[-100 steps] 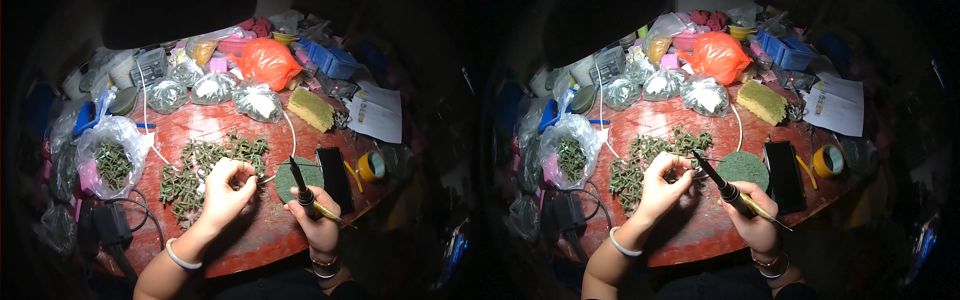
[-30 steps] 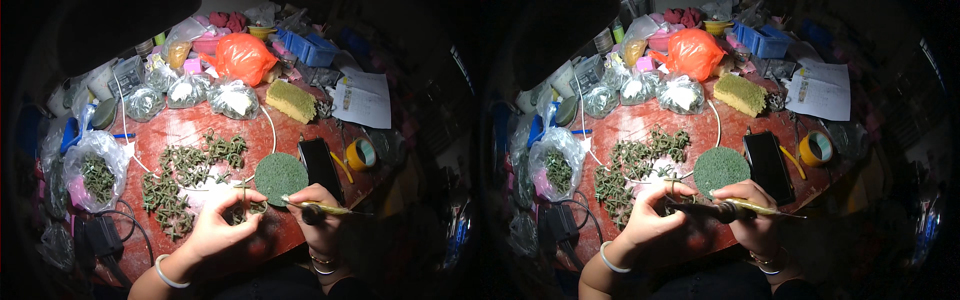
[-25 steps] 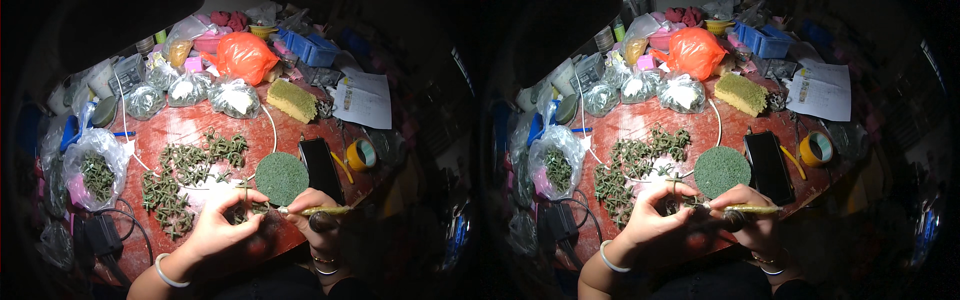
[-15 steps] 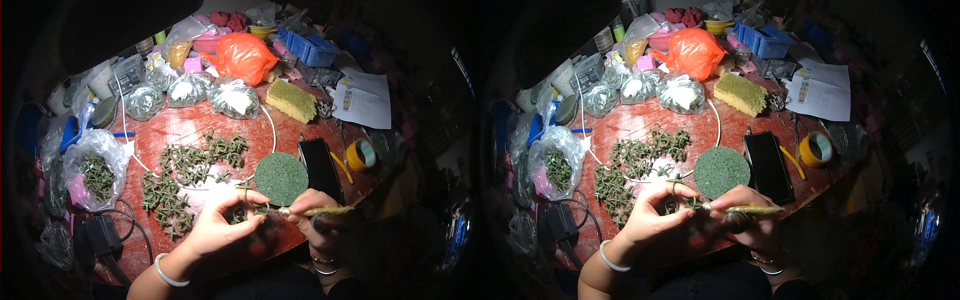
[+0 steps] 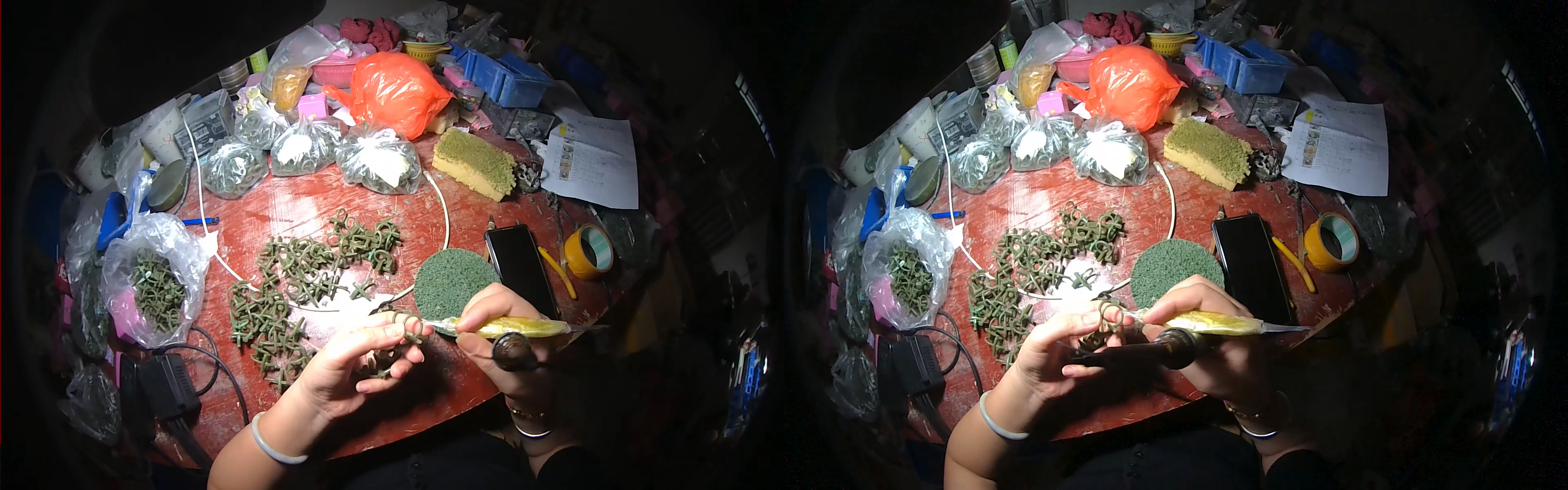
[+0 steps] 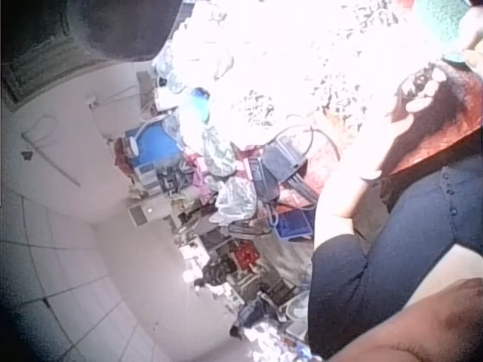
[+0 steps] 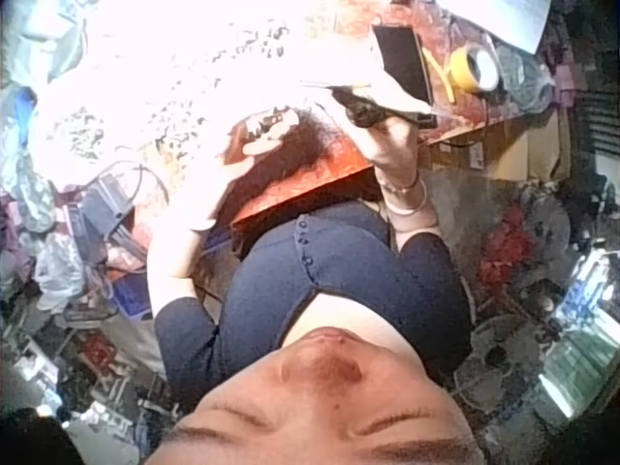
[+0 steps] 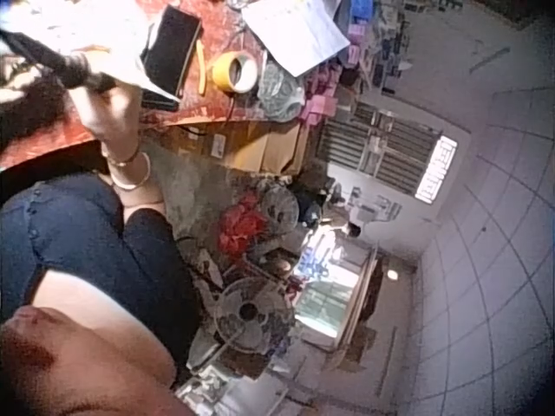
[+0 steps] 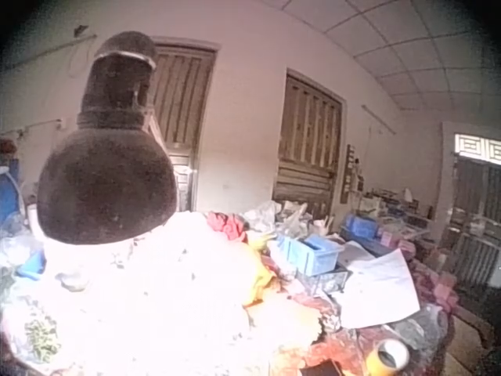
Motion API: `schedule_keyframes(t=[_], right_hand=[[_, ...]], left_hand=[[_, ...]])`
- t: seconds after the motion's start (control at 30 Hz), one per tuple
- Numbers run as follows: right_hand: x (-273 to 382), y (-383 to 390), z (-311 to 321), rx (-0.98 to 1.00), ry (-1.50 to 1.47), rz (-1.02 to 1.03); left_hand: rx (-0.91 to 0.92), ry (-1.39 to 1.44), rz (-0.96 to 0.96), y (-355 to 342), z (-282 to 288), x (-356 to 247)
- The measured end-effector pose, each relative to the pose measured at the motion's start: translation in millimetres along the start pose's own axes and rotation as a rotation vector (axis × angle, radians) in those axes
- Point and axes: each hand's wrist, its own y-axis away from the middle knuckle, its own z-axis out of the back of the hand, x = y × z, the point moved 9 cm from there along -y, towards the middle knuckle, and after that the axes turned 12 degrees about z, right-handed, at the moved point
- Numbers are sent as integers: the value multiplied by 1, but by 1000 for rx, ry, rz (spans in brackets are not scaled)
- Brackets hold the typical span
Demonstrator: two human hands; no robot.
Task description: The recorder is using a heated tool to mount or process small green sprigs on a floral foam base as part of a crafting task.
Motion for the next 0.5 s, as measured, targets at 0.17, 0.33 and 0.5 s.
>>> schedule_keyframes(t=[0.17,0.33,0.5], right_hand=[[2,-4,-7,103,-36,-20],[-17,0,-6,109,-167,-161],[-19,3,-3,72,-252,-233]], left_hand=[[78,-77,26,1,-10,1],[34,-149,64,2,-5,4],[13,-186,93,2,-11,5]])
